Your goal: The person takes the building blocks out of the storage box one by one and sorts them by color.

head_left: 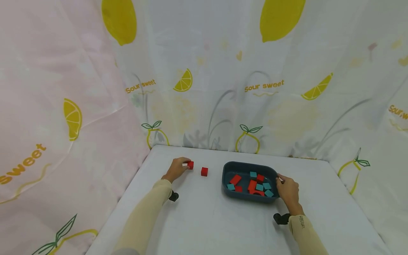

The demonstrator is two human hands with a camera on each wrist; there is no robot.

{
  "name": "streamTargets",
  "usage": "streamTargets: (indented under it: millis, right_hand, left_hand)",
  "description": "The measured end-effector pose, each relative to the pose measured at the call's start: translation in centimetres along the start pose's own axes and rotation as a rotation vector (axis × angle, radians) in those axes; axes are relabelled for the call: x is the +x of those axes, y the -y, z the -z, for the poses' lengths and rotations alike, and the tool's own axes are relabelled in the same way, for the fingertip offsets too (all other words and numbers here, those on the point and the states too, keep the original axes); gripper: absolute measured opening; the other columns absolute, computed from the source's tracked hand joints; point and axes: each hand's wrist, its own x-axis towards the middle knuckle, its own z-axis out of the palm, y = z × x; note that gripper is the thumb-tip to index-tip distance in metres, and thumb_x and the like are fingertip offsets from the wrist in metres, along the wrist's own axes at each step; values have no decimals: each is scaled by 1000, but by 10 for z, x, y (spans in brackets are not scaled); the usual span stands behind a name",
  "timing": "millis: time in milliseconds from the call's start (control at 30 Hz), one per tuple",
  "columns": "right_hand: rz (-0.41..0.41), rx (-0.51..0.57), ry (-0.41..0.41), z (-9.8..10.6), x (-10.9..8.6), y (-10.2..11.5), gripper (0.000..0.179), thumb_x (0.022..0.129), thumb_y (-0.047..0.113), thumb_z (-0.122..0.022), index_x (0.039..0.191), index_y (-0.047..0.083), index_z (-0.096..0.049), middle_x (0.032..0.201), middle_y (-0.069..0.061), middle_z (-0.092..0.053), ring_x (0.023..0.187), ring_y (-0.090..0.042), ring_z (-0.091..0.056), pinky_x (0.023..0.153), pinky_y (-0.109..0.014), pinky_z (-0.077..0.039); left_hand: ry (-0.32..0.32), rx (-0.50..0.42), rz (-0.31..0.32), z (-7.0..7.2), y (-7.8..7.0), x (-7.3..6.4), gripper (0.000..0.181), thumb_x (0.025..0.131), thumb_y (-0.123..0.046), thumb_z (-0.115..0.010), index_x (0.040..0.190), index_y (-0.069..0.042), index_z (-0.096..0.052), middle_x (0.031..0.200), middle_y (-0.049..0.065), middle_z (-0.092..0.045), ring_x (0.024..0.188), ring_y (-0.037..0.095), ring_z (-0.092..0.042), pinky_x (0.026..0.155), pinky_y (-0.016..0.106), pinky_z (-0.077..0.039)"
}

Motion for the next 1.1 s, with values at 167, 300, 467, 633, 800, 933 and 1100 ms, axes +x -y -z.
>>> streamTargets:
  millis: [167,300,467,633,800,933,1100]
  right_hand:
    - [7,-6,0,-1,1,-2,36,98,17,-55,128,-2,-61,107,-29,-66,77,-30,-62,59,-42,-52]
    - [0,-12,4,-3,2,-3,36,99,18,-54,129,0,-61,110,-29,-65,82,-32,-63,64,-47,-53]
    - [11,-13,2,-4,3,-4,36,99,18,-54,130,1,-61,112,-29,-65,83,-32,-62,65,-47,-53]
    - [25,-13,-11,-5,4,-6,36,98,17,-54,129,0,-61,109,-29,-66,79,-30,-61,62,-45,-51]
    - [21,-15,-13,-7,4,-7,37,99,18,-53,131,0,-60,110,-28,-66,82,-31,-61,64,-46,-52]
    - [20,-13,-17,-7,5,-8,37,99,18,-52,131,0,-60,111,-29,-65,83,-32,-61,65,-47,-52]
    - [11,-8,-14,-7,6,-8,37,99,18,-52,131,1,-60,111,-28,-65,82,-31,-60,63,-44,-51]
  left_hand:
    - [5,-11,-5,-6,2,-3,31,79,4,-77,110,3,-71,109,15,-70,107,30,-63,96,44,-48]
    - [32,-33,22,-11,1,-6,32,80,3,-76,112,2,-70,112,14,-69,110,29,-62,97,44,-48]
    - [26,-62,10,-17,-1,-7,32,81,3,-75,113,2,-70,113,15,-69,111,30,-62,98,44,-47]
    - [32,-71,-30,-23,-1,-7,32,81,3,-75,113,1,-70,113,14,-69,110,29,-63,96,43,-49]
    - [20,-91,-44,-28,-1,-8,33,81,3,-75,113,1,-70,113,14,-69,109,29,-64,96,42,-49]
    - [27,-105,-32,-33,-1,-8,33,82,2,-74,115,1,-70,114,14,-69,110,29,-64,96,42,-49]
    - [38,-102,-17,-37,-2,-7,34,83,0,-74,116,-1,-69,115,12,-69,111,27,-63,96,41,-49]
